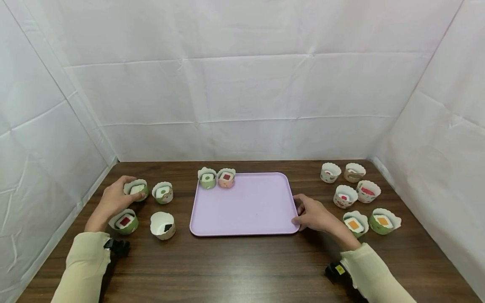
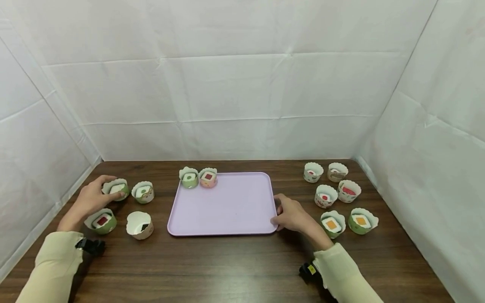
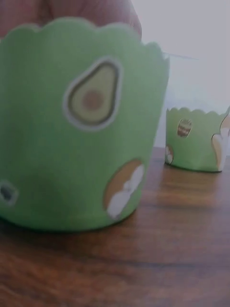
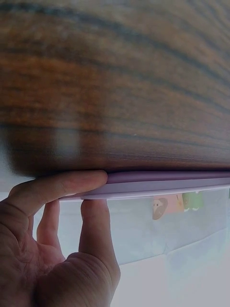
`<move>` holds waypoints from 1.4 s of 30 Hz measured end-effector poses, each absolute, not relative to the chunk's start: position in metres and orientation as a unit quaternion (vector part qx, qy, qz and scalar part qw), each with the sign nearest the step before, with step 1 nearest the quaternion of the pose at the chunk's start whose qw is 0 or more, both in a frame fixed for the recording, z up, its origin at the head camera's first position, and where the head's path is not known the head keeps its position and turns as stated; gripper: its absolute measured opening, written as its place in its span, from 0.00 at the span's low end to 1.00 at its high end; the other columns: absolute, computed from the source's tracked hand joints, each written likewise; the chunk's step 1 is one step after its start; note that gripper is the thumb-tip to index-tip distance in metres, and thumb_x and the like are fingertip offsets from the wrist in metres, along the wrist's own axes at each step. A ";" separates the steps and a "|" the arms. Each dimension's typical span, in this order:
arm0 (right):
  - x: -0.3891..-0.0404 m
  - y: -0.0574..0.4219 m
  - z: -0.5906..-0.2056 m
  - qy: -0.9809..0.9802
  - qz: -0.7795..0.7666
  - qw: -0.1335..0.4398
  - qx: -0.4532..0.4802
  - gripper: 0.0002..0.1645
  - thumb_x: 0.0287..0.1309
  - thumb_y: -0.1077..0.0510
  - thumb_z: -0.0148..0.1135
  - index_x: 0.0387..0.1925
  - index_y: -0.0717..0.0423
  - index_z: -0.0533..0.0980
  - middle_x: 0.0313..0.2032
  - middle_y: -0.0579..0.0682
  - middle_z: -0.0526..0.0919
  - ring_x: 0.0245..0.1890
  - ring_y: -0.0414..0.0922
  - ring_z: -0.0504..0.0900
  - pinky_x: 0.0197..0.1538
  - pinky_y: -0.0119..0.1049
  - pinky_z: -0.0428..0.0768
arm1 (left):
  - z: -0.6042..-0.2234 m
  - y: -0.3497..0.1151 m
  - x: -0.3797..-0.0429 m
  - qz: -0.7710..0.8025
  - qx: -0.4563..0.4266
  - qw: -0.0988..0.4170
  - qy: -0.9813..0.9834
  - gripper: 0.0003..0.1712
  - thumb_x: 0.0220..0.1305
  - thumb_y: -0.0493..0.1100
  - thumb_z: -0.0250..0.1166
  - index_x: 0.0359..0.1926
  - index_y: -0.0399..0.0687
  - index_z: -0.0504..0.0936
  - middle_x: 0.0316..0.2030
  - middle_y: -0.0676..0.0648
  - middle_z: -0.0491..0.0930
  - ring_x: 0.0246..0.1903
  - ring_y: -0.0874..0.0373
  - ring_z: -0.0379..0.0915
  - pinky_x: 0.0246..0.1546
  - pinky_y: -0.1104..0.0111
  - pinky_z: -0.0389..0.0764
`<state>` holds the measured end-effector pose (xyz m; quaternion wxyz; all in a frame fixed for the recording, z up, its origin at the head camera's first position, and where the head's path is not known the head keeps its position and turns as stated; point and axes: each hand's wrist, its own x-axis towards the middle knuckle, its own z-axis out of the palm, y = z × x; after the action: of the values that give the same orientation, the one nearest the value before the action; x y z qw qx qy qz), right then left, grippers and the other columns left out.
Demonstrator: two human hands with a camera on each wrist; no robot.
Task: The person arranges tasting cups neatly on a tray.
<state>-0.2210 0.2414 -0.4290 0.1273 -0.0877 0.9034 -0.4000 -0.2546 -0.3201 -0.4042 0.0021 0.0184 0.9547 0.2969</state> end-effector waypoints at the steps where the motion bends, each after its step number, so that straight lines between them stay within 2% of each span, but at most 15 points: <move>1: -0.221 0.242 -0.429 0.904 -0.399 0.127 -0.087 0.43 0.56 0.71 0.70 0.70 0.75 0.61 0.34 0.59 0.79 0.24 0.44 0.83 0.29 0.39 0.90 | -0.403 -0.319 -0.254 0.296 0.019 0.000 0.955 0.44 0.71 0.53 0.65 0.75 0.31 0.60 0.71 0.21 0.60 0.67 0.20 0.56 0.60 0.29 0.69; 8: -0.220 0.243 -0.430 0.904 -0.399 0.129 -0.086 0.43 0.56 0.71 0.70 0.70 0.74 0.61 0.34 0.59 0.79 0.24 0.44 0.83 0.29 0.39 0.90 | -0.396 -0.303 -0.253 0.296 0.032 -0.039 0.954 0.42 0.71 0.54 0.65 0.74 0.32 0.63 0.69 0.22 0.65 0.65 0.22 0.61 0.58 0.31 0.72; 15: -0.220 0.243 -0.430 0.903 -0.400 0.130 -0.089 0.43 0.56 0.70 0.70 0.70 0.75 0.61 0.34 0.59 0.79 0.24 0.44 0.83 0.29 0.40 0.90 | -0.392 -0.292 -0.253 0.286 0.029 -0.099 0.953 0.41 0.70 0.55 0.65 0.72 0.33 0.66 0.68 0.24 0.68 0.65 0.23 0.64 0.57 0.31 0.72; 24: -0.220 0.243 -0.430 0.902 -0.404 0.129 -0.088 0.44 0.56 0.70 0.70 0.71 0.74 0.60 0.34 0.59 0.79 0.24 0.44 0.83 0.29 0.40 0.90 | -0.387 -0.285 -0.252 0.295 0.030 -0.125 0.947 0.41 0.70 0.55 0.66 0.72 0.34 0.67 0.68 0.24 0.68 0.66 0.24 0.63 0.60 0.29 0.69; 35: -0.221 0.241 -0.429 0.903 -0.401 0.127 -0.089 0.43 0.56 0.71 0.70 0.70 0.74 0.61 0.34 0.59 0.79 0.24 0.44 0.83 0.29 0.40 0.90 | -0.383 -0.260 -0.247 0.304 0.061 -0.184 0.933 0.38 0.67 0.52 0.70 0.69 0.33 0.71 0.64 0.26 0.74 0.62 0.28 0.70 0.56 0.33 0.75; 42: -0.221 0.242 -0.429 0.904 -0.398 0.128 -0.089 0.44 0.56 0.70 0.70 0.70 0.74 0.61 0.34 0.59 0.79 0.24 0.44 0.83 0.29 0.39 0.90 | -0.385 -0.234 -0.253 0.314 0.084 -0.191 0.926 0.37 0.65 0.50 0.72 0.67 0.34 0.73 0.62 0.29 0.77 0.58 0.32 0.75 0.55 0.37 0.78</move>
<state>-0.2215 0.2422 -0.4293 0.1276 -0.0894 0.9041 -0.3979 -0.2525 -0.2340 -0.3846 -0.1909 0.0837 0.9262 0.3141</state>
